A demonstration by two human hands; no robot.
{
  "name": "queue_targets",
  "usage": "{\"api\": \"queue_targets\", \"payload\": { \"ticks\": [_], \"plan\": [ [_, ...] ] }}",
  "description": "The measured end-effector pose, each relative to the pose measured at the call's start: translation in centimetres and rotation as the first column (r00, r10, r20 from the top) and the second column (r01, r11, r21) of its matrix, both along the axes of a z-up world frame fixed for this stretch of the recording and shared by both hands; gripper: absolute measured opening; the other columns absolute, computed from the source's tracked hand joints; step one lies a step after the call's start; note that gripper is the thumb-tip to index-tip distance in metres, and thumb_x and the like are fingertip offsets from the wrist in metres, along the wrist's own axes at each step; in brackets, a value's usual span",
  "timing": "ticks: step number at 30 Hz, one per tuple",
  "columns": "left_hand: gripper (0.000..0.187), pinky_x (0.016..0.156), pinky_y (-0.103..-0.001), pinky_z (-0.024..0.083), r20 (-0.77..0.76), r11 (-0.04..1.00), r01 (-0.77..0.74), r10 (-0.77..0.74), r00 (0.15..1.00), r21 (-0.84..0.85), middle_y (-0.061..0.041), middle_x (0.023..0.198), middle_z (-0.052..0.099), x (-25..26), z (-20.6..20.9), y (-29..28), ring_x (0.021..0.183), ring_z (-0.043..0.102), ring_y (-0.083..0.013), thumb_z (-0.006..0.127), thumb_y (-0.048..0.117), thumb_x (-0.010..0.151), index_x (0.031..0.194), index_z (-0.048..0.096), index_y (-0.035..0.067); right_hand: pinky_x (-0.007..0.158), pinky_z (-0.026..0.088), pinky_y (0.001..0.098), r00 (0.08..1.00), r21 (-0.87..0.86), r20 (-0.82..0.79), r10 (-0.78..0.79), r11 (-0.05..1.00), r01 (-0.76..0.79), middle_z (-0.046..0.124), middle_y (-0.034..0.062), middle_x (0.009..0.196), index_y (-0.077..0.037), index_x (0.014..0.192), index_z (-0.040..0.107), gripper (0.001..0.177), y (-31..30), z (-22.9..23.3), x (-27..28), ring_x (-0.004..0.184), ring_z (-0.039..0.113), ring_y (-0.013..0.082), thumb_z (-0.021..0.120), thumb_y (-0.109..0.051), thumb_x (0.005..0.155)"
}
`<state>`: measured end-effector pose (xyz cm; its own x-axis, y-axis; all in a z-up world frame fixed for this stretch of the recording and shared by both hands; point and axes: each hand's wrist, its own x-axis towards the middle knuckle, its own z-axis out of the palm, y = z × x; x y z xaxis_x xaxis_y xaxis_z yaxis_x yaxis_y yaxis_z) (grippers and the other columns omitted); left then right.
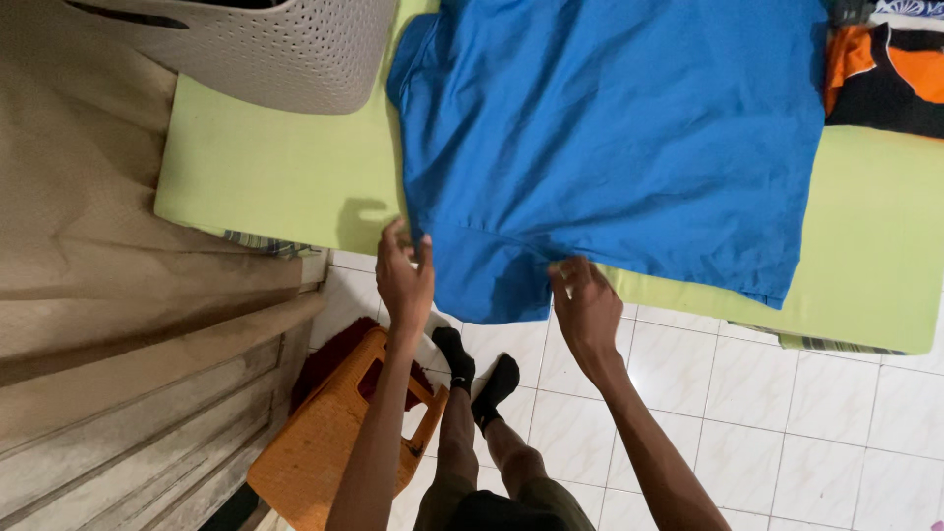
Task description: The person folds a blue long-sleeved shirt on a green mat. They smooth the fabric, fold the sleeves inward, and fold the shirt in half before placing it on a stack of folded clothes.
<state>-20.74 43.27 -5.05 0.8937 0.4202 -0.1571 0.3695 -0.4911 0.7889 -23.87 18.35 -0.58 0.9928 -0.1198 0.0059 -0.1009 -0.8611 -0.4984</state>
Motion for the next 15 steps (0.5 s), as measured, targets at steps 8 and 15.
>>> {"api": "queue_targets", "payload": {
  "ticks": [8,15],
  "plan": [
    [0.037,0.079,-0.033,0.056,0.059,0.941,-0.143,0.169,0.984,-0.307,-0.012,0.096,0.077,7.3,-3.5,1.8,0.084,0.073,-0.0211,0.073,0.027,0.095,0.117,0.067,-0.002,0.087,0.048,0.0496,0.975,-0.164,0.136,0.174,0.975,-0.151,0.063,0.0181,0.11,-0.004,0.113,0.068,0.021,1.2,-0.9,2.8,0.103,0.059,0.0371,0.069,-0.013,0.095],
    [0.032,0.077,-0.034,0.055,0.04,0.963,-0.142,0.155,0.987,-0.228,-0.013,0.09,0.075,7.6,-4.6,3.7,0.081,0.071,-0.0227,0.076,0.025,0.091,0.107,0.07,-0.002,0.088,0.046,0.051,0.977,-0.167,0.118,0.179,0.973,-0.158,0.064,0.0141,0.103,-0.007,0.102,0.069,0.014,1.4,-0.4,5.2,0.101,0.056,0.0377,0.071,-0.012,0.09]
  ]
}}
